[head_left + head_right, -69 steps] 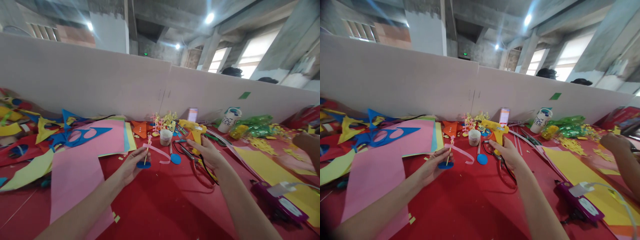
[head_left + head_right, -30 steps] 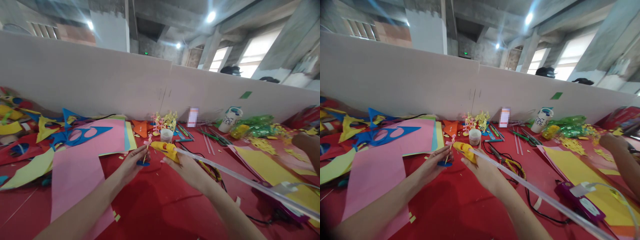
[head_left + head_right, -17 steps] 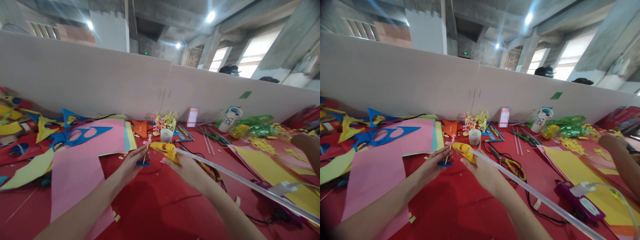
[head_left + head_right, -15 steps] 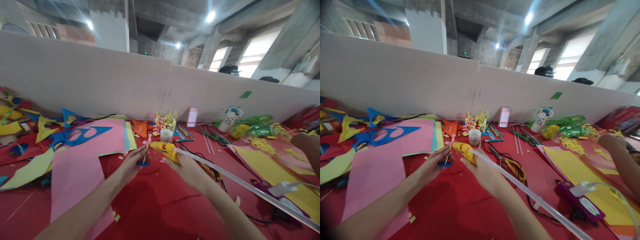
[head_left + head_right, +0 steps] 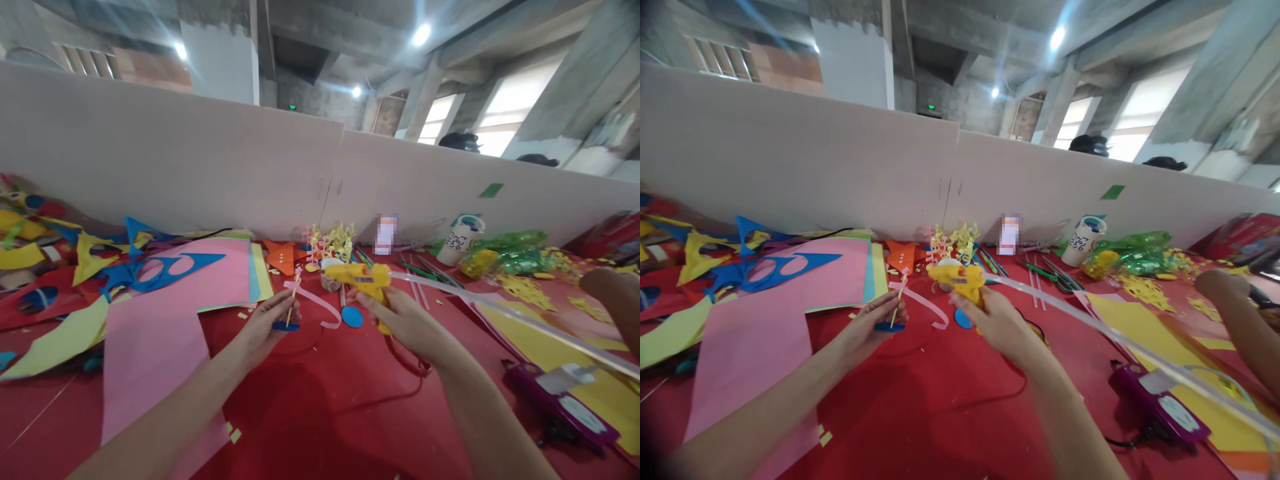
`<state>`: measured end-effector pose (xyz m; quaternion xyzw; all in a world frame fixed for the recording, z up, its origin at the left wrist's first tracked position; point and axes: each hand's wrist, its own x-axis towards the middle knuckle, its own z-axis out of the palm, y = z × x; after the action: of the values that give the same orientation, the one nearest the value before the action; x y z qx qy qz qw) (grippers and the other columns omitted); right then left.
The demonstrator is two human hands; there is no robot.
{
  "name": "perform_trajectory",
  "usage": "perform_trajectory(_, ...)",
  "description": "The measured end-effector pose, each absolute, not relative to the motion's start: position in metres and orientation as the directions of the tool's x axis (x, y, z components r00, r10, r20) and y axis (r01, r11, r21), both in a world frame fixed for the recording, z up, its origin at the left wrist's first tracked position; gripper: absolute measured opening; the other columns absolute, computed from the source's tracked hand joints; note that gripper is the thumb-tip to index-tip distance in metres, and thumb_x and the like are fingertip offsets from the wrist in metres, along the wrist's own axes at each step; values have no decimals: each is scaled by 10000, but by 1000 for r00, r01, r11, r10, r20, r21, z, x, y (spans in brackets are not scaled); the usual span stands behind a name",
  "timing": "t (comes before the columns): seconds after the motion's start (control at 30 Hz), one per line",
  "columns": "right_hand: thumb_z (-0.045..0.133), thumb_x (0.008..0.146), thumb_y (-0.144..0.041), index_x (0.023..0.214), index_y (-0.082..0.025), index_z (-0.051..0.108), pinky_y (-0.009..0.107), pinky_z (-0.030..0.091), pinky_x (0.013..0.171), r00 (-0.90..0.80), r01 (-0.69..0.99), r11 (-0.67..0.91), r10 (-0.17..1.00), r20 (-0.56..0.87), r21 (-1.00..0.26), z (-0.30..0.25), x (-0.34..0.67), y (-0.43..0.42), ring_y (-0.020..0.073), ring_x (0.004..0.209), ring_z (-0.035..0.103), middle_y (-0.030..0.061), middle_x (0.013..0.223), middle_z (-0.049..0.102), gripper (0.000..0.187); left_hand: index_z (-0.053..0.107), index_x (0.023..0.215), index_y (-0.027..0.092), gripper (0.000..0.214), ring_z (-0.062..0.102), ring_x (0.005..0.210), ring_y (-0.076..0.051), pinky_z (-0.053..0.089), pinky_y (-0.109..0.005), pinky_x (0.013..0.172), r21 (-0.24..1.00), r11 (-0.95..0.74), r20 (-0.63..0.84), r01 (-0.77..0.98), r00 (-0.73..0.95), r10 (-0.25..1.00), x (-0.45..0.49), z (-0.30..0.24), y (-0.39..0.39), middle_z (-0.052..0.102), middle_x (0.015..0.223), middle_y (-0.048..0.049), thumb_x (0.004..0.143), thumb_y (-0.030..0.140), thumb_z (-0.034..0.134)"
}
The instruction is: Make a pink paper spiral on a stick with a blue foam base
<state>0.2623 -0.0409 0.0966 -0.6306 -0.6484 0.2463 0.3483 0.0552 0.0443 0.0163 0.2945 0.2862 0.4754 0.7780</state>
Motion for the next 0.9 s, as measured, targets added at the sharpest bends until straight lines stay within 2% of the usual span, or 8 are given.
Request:
perform_trajectory(0.13,412,806,-542,662,-180,484,229,353,482,176,583,10,975,138,-812,92,292,-35,112,508,425,-30,556,443,395,671,819,142,129,628,595,-109,532,-226,603,729,391,-215,-561,354,910,56,19,43,672,649,-31,746,56,610)
perform_trajectory(0.3,413,795,-551,819,-147,575,224,321,465,209,559,-24,971,113,-829,81,307,-28,107,505,409,-30,575,448,436,653,814,152,131,632,588,-107,533,-222,602,723,381,-199,-577,354,914,55,19,43,672,639,-19,727,57,626)
perform_trajectory(0.43,446,783,-532,848,-139,611,222,309,456,283,566,-74,953,109,-821,71,316,-22,106,488,402,-33,551,437,430,643,803,161,137,631,571,-109,526,-213,579,731,369,-187,-573,352,917,55,19,44,673,622,-11,693,82,664)
perform_trajectory(0.67,565,724,-489,888,-161,601,242,367,459,434,366,-151,901,25,-918,43,347,-7,145,486,478,-3,537,537,368,624,787,165,210,609,563,-93,506,-202,583,742,331,-144,-583,344,928,56,18,44,662,624,11,616,124,737)
perform_trajectory(0.8,525,754,-470,939,-159,608,280,454,554,512,317,-244,858,-51,-916,32,362,-5,194,598,583,58,682,648,371,631,826,186,267,613,595,-95,490,-194,598,776,289,-104,-561,337,936,57,13,46,669,654,16,596,153,761)
perform_trajectory(0.9,447,797,-478,932,-159,640,305,479,694,492,420,-268,870,-31,-867,24,373,-7,224,777,623,93,837,684,397,656,824,177,253,626,666,-98,481,-182,641,812,283,-106,-511,348,932,57,10,46,684,696,2,597,183,769)
